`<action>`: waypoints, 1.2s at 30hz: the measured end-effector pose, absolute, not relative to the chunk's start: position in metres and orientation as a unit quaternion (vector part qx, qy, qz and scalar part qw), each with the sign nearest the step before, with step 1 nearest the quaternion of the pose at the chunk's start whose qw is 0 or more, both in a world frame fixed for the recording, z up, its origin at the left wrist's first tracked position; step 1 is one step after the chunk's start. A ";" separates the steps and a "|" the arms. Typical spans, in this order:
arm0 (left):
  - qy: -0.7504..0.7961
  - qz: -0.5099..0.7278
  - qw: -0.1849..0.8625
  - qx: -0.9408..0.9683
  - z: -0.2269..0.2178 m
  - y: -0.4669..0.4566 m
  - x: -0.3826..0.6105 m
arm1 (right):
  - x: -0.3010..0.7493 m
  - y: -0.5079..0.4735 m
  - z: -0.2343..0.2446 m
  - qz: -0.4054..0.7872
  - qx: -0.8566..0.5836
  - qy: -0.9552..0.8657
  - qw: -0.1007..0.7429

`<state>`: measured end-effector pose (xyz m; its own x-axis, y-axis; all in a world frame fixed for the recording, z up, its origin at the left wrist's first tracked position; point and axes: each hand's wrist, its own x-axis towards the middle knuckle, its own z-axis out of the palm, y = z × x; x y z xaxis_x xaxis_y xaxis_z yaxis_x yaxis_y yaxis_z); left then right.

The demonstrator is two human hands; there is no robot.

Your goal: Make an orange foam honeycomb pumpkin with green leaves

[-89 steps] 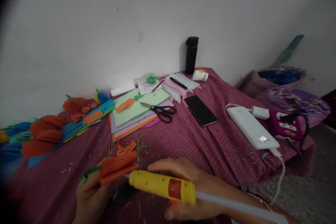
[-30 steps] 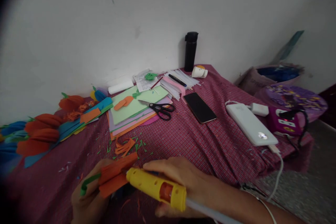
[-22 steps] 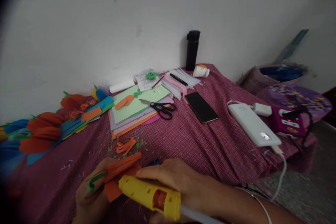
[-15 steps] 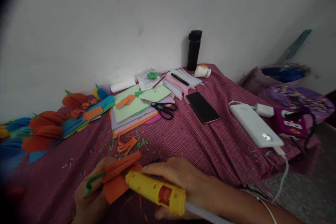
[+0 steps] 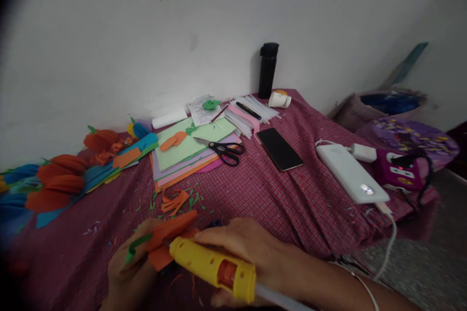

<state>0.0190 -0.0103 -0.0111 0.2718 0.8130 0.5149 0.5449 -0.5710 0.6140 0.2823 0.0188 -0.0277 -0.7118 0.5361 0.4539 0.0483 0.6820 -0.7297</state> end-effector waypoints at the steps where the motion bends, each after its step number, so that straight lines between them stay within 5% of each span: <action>1: 0.432 0.420 0.154 0.783 -0.011 -0.009 0.019 | 0.279 0.020 -0.027 0.366 -0.169 -0.852 0.334; 10: 0.415 0.430 0.067 0.799 -0.020 -0.009 0.015 | 0.276 0.022 -0.022 0.369 -0.174 -0.834 0.372; 24: 0.432 0.481 0.201 0.736 -0.012 -0.007 0.021 | 0.293 0.011 -0.021 0.366 -0.258 -0.848 0.282; 36: 0.431 0.441 0.227 0.754 -0.018 -0.007 0.020 | 0.297 0.013 -0.023 0.409 -0.220 -0.828 0.314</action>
<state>0.0195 -0.0075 -0.0185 0.2388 0.8504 0.4689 0.4503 -0.5248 0.7224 0.2965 0.0134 -0.0230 -0.7062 0.6216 0.3391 0.1080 0.5679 -0.8160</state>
